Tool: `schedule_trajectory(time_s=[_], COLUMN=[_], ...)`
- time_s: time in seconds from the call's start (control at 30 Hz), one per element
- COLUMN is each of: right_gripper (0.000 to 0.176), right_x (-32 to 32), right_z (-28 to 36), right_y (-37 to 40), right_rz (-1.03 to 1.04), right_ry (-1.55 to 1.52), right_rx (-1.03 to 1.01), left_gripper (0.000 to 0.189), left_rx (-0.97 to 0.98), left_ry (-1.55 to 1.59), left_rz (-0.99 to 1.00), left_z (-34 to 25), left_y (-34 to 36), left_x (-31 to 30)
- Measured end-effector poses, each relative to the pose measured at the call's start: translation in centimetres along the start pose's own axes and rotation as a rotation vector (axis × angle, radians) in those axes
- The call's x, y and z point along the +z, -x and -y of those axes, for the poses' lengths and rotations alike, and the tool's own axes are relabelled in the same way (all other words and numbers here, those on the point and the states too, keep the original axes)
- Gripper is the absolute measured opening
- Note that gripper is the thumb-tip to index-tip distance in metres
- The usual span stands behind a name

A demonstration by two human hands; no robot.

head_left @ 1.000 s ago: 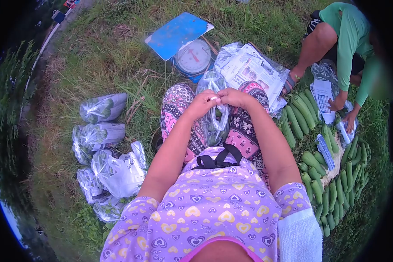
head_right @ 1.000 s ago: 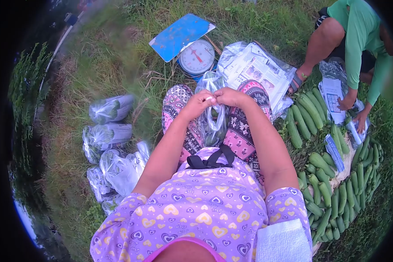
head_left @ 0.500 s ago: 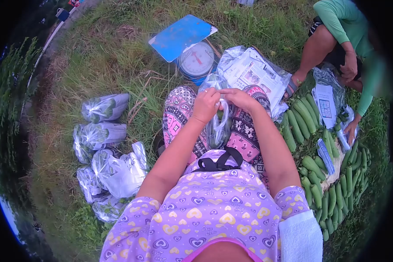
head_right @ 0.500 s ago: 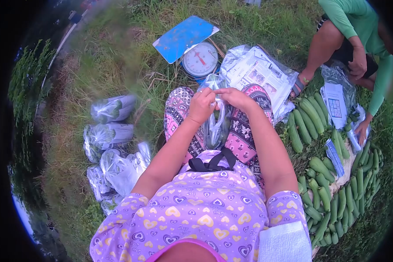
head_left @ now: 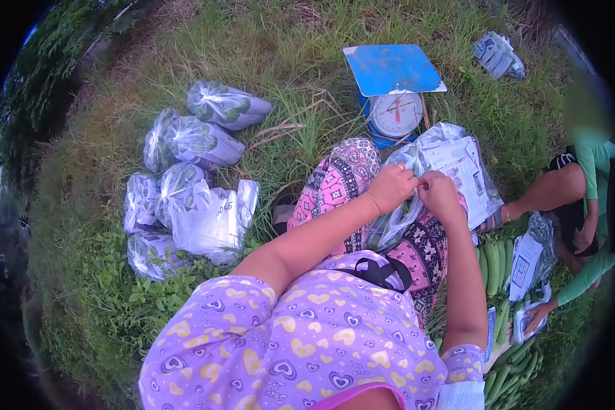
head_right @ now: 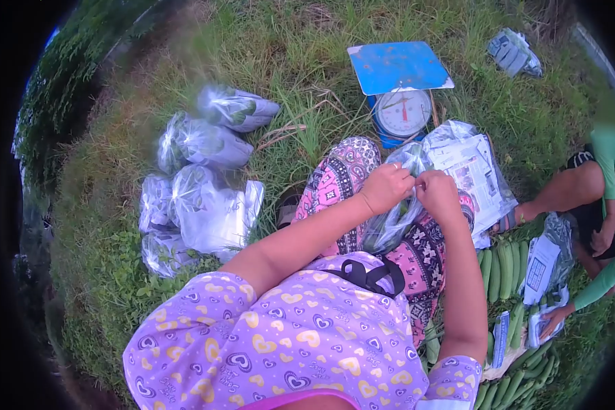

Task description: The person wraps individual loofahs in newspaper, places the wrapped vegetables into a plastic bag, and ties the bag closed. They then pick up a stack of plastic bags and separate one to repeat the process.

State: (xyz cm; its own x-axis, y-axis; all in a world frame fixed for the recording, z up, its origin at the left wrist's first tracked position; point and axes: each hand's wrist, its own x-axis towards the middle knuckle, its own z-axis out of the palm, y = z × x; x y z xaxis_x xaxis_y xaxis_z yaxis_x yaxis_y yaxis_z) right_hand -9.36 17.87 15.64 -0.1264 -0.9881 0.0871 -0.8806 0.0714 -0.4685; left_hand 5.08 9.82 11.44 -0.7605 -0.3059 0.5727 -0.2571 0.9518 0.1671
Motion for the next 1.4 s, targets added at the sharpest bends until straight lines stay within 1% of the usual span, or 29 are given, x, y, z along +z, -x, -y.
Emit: schedule_trajectory(time_s=[0.07, 0.17, 0.27, 0.37, 0.47, 0.5, 0.6, 0.7, 0.8, 0.9, 1.0, 1.1, 1.2, 1.3, 1.4], right_gripper=[0.007, 0.006, 0.007, 0.009, 0.010, 0.008, 0.007, 0.007, 0.008, 0.007, 0.008, 0.010, 0.012, 0.014, 0.016], right_x=[0.0, 0.2, 0.8, 1.3, 2.6, 3.0, 3.7, 4.0, 3.4, 2.0, 1.4, 1.8, 2.9, 3.6, 4.0], right_z=[0.3, 0.5, -1.0, -2.4, -3.2, -3.3, -3.9, -4.3, -4.9, -4.2, -3.7, -3.6, -3.9, -4.3, -4.9], right_y=[-0.2, -0.6, -1.3, -2.2, -2.5, -2.7, -3.0, -2.9, -2.4, -1.5, -1.1, -1.7, -2.7, -3.3, -3.4], right_rz=[-0.126, -0.126, -0.042, -0.073, -0.134, -0.166, -0.227, -0.302, -0.394, -0.455, -0.446, -0.409, -0.331, -0.282, -0.259], right_ry=[0.216, 0.147, 0.011, 0.060, 0.110, 0.148, 0.231, 0.181, 0.243, 0.320, 0.383, 0.454, 0.442, 0.379, 0.303], right_rx=[-0.196, -0.127, 0.047, 0.180, 0.132, 0.112, 0.108, 0.168, -0.032, -0.098, -0.098, -0.040, 0.009, 0.054, 0.133], left_gripper=[0.013, 0.011, 0.011, 0.011, 0.012, 0.013, 0.016, 0.017, 0.018, 0.024, 0.033, 0.034, 0.032, 0.032, 0.033], left_rx=[-0.009, -0.068, -0.038, -0.077, -0.154, -0.234, -0.352, -0.522, -0.559, -0.444, -0.303, -0.226, -0.247, -0.244, -0.283], left_ry=[-0.046, -0.021, 0.015, 0.125, 0.175, 0.240, 0.335, 0.343, 0.255, 0.146, 0.097, 0.142, 0.176, 0.240, 0.341], left_rz=[0.020, 0.104, 0.152, 0.229, 0.274, 0.300, 0.351, 0.420, 0.469, 0.610, 0.739, 0.713, 0.715, 0.684, 0.650], left_z=[-0.2, -0.9, -1.8, -3.1, -3.8, -3.8, -3.0, -2.5, -2.1, -1.9, -2.3, -2.6, -2.3, -2.0, -1.9], left_y=[0.1, -0.2, 0.2, 1.1, 1.9, 2.2, 2.4, 1.5, 1.4, 1.0, 0.2, -0.3, -0.1, 0.4, 0.9], left_x=[0.3, -0.7, -0.7, -0.4, 0.0, -0.1, -0.5, -1.6, -1.1, -1.2, -1.5, -2.5, -3.0, -2.7, -2.5])
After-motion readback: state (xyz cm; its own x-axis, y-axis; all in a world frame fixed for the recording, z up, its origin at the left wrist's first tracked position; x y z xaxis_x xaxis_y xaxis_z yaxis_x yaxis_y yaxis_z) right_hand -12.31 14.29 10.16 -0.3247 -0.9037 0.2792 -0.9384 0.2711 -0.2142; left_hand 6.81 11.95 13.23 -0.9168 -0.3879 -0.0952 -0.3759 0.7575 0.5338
